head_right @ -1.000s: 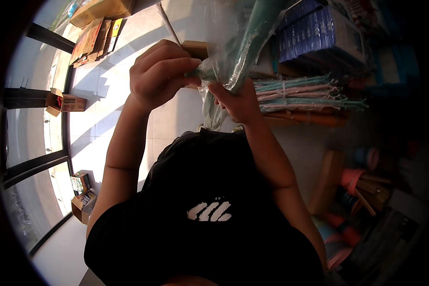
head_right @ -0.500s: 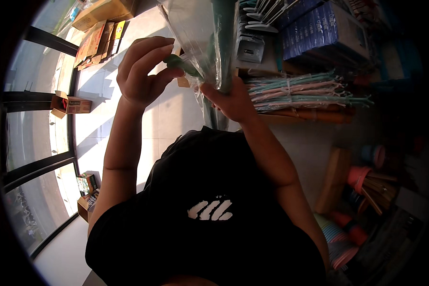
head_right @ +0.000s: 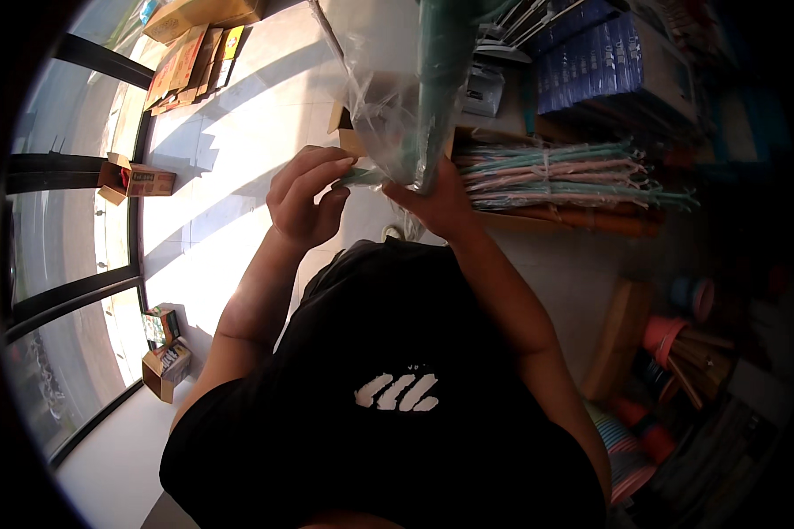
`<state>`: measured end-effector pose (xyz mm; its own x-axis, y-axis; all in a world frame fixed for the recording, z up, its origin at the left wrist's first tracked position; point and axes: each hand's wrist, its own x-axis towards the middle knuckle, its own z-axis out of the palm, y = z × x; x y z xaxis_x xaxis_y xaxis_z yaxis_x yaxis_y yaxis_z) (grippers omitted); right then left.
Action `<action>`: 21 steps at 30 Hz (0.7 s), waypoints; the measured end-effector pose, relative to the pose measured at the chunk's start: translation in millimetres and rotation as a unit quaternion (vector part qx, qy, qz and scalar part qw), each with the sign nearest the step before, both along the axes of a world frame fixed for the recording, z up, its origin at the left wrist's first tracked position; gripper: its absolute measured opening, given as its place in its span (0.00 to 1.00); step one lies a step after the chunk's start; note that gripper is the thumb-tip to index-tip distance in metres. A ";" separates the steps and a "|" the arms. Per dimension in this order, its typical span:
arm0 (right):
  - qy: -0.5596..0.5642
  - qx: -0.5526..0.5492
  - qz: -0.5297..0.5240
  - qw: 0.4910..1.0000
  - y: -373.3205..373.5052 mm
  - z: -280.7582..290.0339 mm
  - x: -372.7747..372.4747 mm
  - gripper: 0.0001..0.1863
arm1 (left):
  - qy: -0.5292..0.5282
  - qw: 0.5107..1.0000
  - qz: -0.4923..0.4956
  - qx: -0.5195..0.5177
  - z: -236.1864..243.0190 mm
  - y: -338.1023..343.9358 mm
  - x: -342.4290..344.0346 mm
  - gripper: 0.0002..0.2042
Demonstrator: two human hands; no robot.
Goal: The person unpacks plastic clothes hangers from a cardboard box. They remove the hangers one by one, unwrap the plastic packaging, and place the individual hangers into a separate empty box on the floor.
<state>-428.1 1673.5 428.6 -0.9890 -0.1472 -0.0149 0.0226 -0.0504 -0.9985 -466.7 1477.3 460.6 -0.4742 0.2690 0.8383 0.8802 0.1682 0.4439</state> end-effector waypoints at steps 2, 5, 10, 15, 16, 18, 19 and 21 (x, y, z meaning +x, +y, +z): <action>0.003 -0.001 0.014 1.000 -0.8 -6.5 -4.4 0.23 | -0.119 0.985 -0.086 0.087 -28.5 5.4 2.8 0.46; 0.013 -0.004 0.013 1.000 -3.1 -15.3 -5.7 0.24 | -0.280 0.955 -0.095 0.002 -65.0 1.8 9.0 0.43; -0.001 -0.066 0.058 0.996 -13.3 -9.4 -22.4 0.32 | -0.434 0.892 -0.078 -0.096 -113.6 0.8 10.6 0.22; 0.067 -0.140 0.046 0.987 -14.3 17.0 -56.1 0.48 | -0.513 0.838 -0.014 0.184 -144.6 -7.6 -15.2 0.12; 0.077 -0.143 0.022 0.987 -3.3 18.6 -64.4 0.42 | -0.505 0.827 -0.008 0.249 -136.2 -16.4 -23.1 0.09; 0.101 -0.166 -0.040 0.980 32.2 19.2 -82.4 0.19 | -0.454 0.816 0.039 0.356 -122.8 -38.8 -40.0 0.06; 0.113 -0.176 -0.076 0.975 43.8 32.9 -91.4 0.15 | -0.432 0.806 0.018 0.405 -115.2 -54.1 -47.8 0.05; 0.115 -0.199 -0.174 0.958 73.8 52.9 -107.7 0.17 | -0.378 0.801 -0.012 0.464 -79.7 -71.9 -59.3 0.04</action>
<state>-535.9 1747.3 481.4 -0.9497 0.2430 0.1974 -0.2825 -0.3934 -0.8749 -525.9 1405.4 380.9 -0.9451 -0.2860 0.1578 0.2978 -0.5560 0.7760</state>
